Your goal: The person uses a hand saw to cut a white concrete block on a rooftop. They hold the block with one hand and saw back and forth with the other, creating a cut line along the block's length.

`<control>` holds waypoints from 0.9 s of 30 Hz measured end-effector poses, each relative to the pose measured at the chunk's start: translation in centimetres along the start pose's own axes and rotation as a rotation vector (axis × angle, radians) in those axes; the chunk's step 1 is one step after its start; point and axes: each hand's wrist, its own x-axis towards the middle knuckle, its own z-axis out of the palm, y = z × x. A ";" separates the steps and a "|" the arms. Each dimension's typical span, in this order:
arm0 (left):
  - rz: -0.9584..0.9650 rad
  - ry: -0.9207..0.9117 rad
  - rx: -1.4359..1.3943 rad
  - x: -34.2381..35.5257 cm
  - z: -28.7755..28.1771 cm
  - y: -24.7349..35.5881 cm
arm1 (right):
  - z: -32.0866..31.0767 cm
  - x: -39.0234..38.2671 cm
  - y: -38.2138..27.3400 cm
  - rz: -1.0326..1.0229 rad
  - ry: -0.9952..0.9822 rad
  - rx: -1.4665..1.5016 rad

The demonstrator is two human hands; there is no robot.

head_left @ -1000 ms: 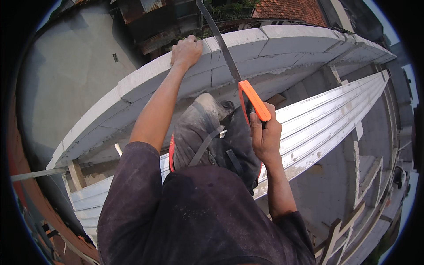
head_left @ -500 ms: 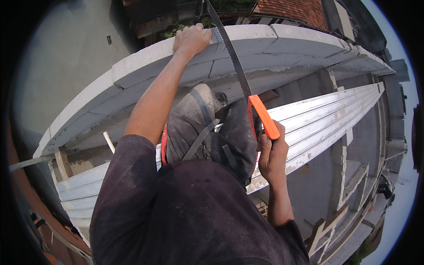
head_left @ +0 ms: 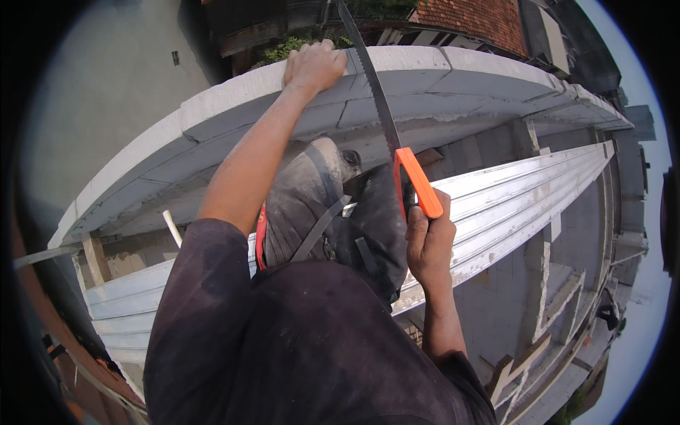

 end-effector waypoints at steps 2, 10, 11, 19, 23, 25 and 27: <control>-0.012 -0.012 0.026 -0.5 0.1 0.5 | -3.5 -6.8 1.0 0.123 -0.078 0.065; 0.031 0.064 0.010 0.4 1.2 0.4 | 1.8 6.1 -0.2 0.140 -0.019 0.123; 0.009 0.035 0.006 0.0 0.9 0.5 | 2.4 7.5 -0.3 0.087 0.008 0.155; 0.000 0.065 -0.009 -0.6 0.4 0.7 | -3.1 -8.2 1.2 0.107 -0.071 -0.070; 0.004 0.077 0.011 -0.6 0.6 0.6 | -1.2 -3.1 1.1 0.141 -0.011 0.043; 0.025 0.088 -0.004 0.0 -0.1 1.2 | 2.5 6.5 -0.6 0.137 0.044 0.069; -0.003 0.100 -0.018 -0.6 0.2 0.9 | 2.3 7.5 -1.3 0.062 0.067 0.089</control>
